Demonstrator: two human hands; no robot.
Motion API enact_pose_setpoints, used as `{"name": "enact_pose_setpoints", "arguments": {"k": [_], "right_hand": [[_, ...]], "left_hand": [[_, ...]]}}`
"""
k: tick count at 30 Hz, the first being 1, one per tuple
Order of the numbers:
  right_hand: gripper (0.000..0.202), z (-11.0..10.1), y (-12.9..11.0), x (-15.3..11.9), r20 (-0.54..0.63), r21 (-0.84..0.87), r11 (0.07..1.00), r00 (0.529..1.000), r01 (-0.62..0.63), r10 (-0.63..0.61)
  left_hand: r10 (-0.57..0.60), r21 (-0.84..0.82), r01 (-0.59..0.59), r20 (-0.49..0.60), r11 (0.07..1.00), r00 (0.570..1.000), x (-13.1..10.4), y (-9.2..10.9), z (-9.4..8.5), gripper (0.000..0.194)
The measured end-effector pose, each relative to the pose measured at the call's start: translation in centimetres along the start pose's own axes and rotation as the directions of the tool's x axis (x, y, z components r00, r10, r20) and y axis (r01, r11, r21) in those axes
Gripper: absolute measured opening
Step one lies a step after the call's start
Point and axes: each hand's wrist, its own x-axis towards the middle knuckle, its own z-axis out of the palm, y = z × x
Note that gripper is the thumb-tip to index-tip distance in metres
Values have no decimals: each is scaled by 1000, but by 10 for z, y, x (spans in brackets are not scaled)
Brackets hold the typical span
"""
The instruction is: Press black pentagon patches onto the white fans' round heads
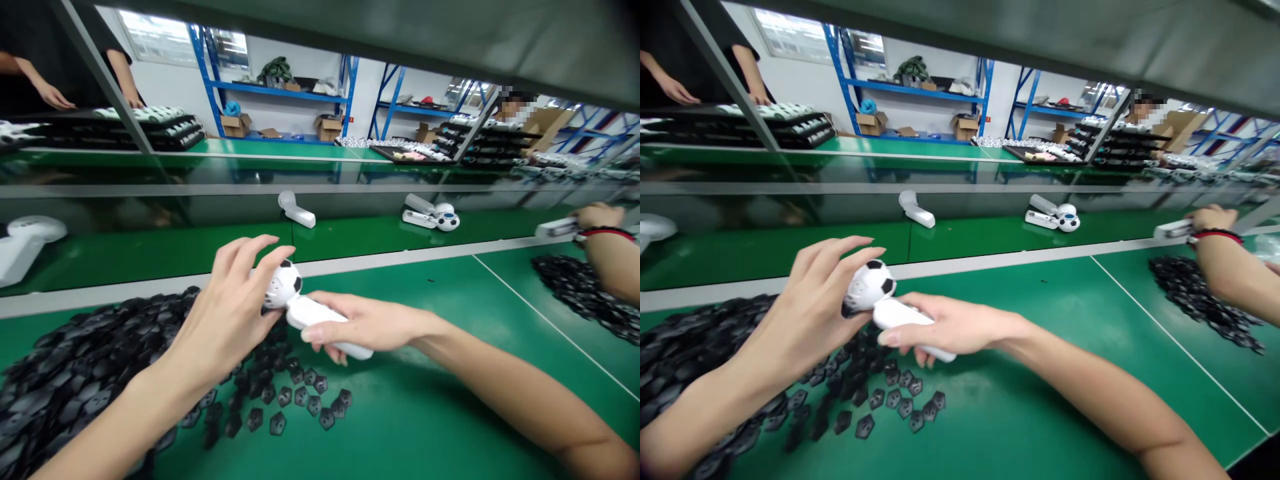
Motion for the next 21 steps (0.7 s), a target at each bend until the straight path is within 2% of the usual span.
{"name": "enact_pose_setpoints", "arguments": {"k": [1,2,4,6,8,10,12,13,15,17,19,20,21], "right_hand": [[59,-7,5,-4,-122,-177,984,992,-3,-19],[58,-15,13,-10,-263,-369,929,963,-38,-65],[57,-32,37,-24,-502,-650,729,841,-213,-201],[57,-46,70,-38,-610,-712,591,752,-380,-251],[56,-54,106,-50,-702,-693,489,650,-529,-291],[54,-56,137,-57,-725,-689,388,595,-613,-347],[57,-55,152,-60,-723,-689,328,582,-646,-373],[61,-54,151,-59,-722,-689,313,584,-654,-369],[68,-57,131,-54,-715,-697,306,595,-649,-368],[70,-65,91,-40,-684,-727,322,598,-607,-418],[65,-77,42,-12,-650,-758,362,591,-542,-478],[60,-82,18,6,-656,-754,396,613,-524,-439],[54,-86,-3,25,-667,-738,434,659,-518,-347]], "left_hand": [[-14,11,14,7,1000,1000,-1,-6,-1,44],[-19,8,19,1,1000,1000,-2,-14,-4,41],[-36,-25,35,-22,999,999,-3,-31,-13,31],[-74,-47,72,-56,996,996,-3,-46,-24,27],[-137,-42,134,-91,990,986,-3,-55,-33,29],[-181,-31,178,-118,984,976,-1,-59,-39,30],[-176,-36,173,-122,984,977,2,-59,-40,31],[-155,-43,151,-125,988,980,2,-58,-39,31],[-121,-57,115,-105,992,987,2,-57,-36,31],[-111,-60,109,-40,992,993,-2,-55,-33,30],[-106,-61,111,87,992,991,-11,-53,-29,28],[-93,-65,104,159,992,983,-17,-52,-26,28],[-78,-72,95,217,993,973,-23,-51,-22,28]]}}
